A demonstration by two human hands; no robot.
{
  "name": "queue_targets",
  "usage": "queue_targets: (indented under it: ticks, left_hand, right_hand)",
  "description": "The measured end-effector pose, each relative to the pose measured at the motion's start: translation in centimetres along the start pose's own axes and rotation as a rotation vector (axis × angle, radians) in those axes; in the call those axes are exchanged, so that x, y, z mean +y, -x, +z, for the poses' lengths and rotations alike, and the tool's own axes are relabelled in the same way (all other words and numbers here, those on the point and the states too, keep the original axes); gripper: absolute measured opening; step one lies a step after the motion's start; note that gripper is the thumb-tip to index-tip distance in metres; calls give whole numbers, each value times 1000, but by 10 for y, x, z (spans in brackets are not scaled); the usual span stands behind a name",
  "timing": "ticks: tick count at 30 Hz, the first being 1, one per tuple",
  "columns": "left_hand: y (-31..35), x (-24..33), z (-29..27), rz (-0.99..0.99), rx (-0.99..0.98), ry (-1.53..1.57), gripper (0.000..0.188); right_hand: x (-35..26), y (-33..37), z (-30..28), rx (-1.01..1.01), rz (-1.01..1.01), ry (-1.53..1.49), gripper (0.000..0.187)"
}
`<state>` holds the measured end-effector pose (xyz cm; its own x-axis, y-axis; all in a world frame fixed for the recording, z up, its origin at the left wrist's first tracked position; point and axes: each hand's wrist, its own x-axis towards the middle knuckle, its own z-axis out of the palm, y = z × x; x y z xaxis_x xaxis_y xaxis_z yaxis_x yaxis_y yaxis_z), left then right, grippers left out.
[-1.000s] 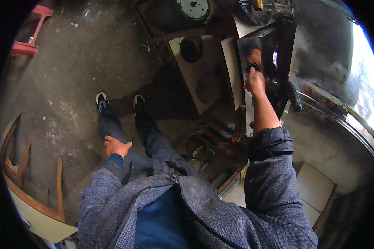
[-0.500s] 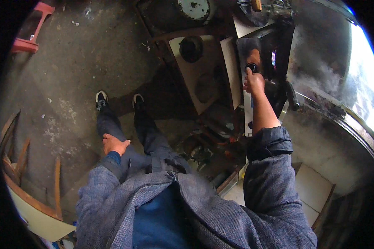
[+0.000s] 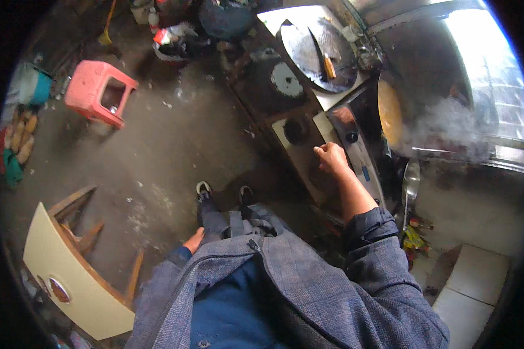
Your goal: The person stirs a simmering orange liquid in a wok with a ladle, adds a spoonful of white powder, and continues stirring. Then the person cuts a hollowed pumpkin half with a knife and carries it outside to feed a dog.
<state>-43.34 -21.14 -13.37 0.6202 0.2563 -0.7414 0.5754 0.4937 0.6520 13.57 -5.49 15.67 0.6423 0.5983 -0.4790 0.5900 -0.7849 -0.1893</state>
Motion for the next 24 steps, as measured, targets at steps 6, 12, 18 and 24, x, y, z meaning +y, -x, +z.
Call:
queue_targets:
  ticks: [6, 12, 18, 24]
  left_hand:
    - [62, 13, -28, -147, 152, 14, 65]
    - [93, 48, -49, -223, 509, 178, 76]
    - [122, 81, -33, -357, 890, 255, 80]
    - [151, 78, 2, -488, 866, 268, 86]
  right_hand:
    - [-95, -49, -54, 528, -383, -40, 31]
    - [-128, -176, -114, 481, -390, 120, 37]
    - [-102, -276, -99, 363, -460, 333, 77]
    - [-108, -293, -122, 263, -330, 431, 62]
